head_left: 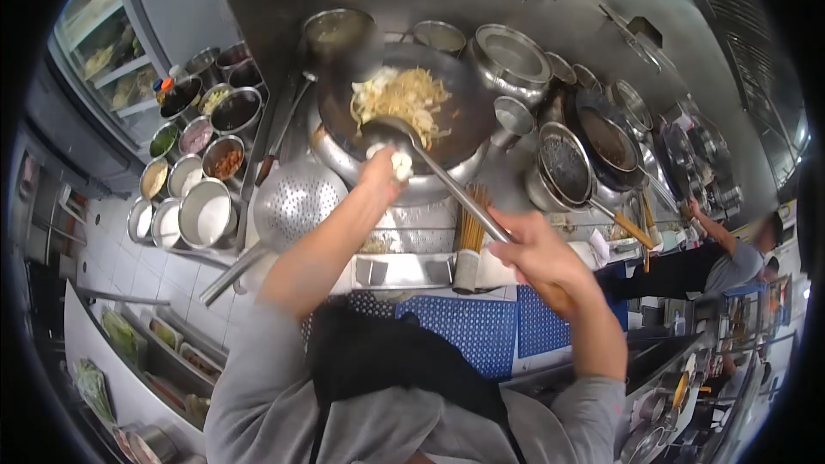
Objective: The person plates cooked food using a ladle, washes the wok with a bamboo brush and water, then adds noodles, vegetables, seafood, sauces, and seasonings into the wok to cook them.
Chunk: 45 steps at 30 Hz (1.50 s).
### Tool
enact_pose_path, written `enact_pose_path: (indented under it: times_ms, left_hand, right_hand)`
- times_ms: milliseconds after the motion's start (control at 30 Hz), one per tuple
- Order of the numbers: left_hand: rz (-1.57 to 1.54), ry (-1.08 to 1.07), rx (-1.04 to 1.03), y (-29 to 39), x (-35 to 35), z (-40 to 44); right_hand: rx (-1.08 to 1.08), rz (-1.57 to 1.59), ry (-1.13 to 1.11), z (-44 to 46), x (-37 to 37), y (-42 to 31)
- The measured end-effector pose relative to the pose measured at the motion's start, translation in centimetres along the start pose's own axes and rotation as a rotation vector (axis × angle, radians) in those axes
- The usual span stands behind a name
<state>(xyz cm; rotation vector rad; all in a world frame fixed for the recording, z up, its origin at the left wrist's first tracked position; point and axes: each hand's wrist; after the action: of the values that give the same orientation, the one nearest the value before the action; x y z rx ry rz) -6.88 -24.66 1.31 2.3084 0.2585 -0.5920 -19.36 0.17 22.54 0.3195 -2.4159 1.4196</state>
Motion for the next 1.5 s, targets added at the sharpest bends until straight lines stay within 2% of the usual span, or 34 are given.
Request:
enact_pose_path:
  times_ms: [100,133,167,233,267,300,367,400,467,533,567,633,700,767,800,833,900,1000,1033,1100,1233,1300,1400,1467,1500]
  left_hand:
    - [0.058,-0.14,0.1,2.0,-0.2,-5.5]
    - [0.055,-0.08,0.104,2.4,-0.7,-5.5]
    - [0.066,-0.115,0.07,1.8,0.4,-3.2]
    - [-0.003,-0.117,-0.045,-0.9,1.8,-0.8]
    - [-0.08,-0.084,-0.128,-2.3,1.9,-1.2]
    - [-0.109,-0.133,-0.115,-3.9,3.1,-1.0]
    - [-0.112,-0.137,-0.012,-5.7,5.4,-6.2]
    - [-0.04,-0.198,-0.024,-5.5,5.9,-9.1]
    - [-0.071,-0.167,-0.016,-3.0,4.3,-13.4]
    - [-0.143,-0.15,0.034,0.4,2.2,-10.3]
    - [-0.084,-0.127,0.009,0.9,1.5,-7.8]
    - [0.011,-0.096,-0.014,1.0,1.2,-4.3]
    - [0.02,-0.158,0.011,0.9,1.6,-5.1]
    - [0.039,-0.137,0.074,1.9,0.7,-9.0]
    - [-0.058,-0.199,0.04,1.2,1.1,-6.9]
    - [-0.022,-0.176,0.018,0.7,1.3,-5.4]
    - [-0.064,-0.125,-0.094,-1.4,1.4,-3.2]
    - [-0.197,-0.15,-0.135,-5.1,3.8,-3.0]
    - [-0.156,-0.15,-0.118,-5.9,4.5,-4.8]
    - [-0.159,-0.155,-0.111,-4.6,3.9,-8.6]
    - [-0.184,-0.056,-0.094,-0.3,0.3,-4.8]
    - [-0.076,-0.08,-0.078,-0.3,0.6,-0.6]
    - [-0.086,-0.053,-0.103,-0.5,0.6,1.1]
    - [-0.058,-0.058,-0.089,-0.6,0.7,1.3]
    - [-0.039,-0.055,-0.084,-0.4,0.6,1.2]
  right_hand:
    - [-0.004,-0.193,-0.042,-0.3,0.6,-1.6]
    - [0.013,-0.267,-0.057,0.3,0.4,-1.8]
    - [-0.046,-0.408,-0.013,1.7,-1.0,-2.9]
    - [0.236,-0.597,0.191,8.5,-2.4,2.4]
    - [0.243,-0.578,0.296,10.6,-3.2,2.9]
    - [0.248,-0.559,0.395,11.5,-3.6,2.9]
    - [0.222,-0.54,0.397,10.7,-3.1,1.8]
    - [0.21,-0.526,0.395,10.1,-3.1,1.1]
    - [0.218,-0.516,0.348,7.5,-3.7,0.0]
    - [0.159,-0.469,0.302,5.9,-4.4,0.5]
    - [0.324,-0.51,0.32,6.3,-4.5,2.6]
    - [0.235,-0.336,0.166,3.7,-4.3,2.6]
    - [0.141,-0.232,0.027,1.0,-2.3,1.1]
    - [0.157,-0.397,0.064,1.3,-0.6,1.1]
    - [0.124,-0.487,0.09,1.7,-1.0,0.3]
    - [0.089,-0.577,0.114,2.2,-1.4,-0.6]
    - [0.196,-0.654,0.326,8.6,-1.6,3.5]
    - [0.22,-0.643,0.381,11.9,-2.1,2.9]
    - [0.245,-0.659,0.422,11.5,-1.8,3.1]
    - [0.273,-0.54,0.383,8.5,-1.2,2.6]
    - [0.172,-0.25,0.302,3.9,-1.2,3.5]
    - [0.208,-0.271,0.376,6.4,-0.1,5.0]
    - [0.193,-0.303,0.517,12.6,0.6,6.0]
    - [0.251,-0.298,0.562,20.6,1.8,8.8]
    - [0.228,-0.157,0.497,22.2,1.9,7.1]
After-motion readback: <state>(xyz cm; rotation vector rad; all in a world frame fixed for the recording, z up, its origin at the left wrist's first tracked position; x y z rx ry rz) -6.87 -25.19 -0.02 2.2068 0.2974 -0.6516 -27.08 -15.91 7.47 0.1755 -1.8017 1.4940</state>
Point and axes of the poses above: each hand's wrist, its own z-axis towards the middle knuckle, its own x-axis out of the back of the hand, y = z × x, and after that the axes turned 7 degrees about z, right-handed
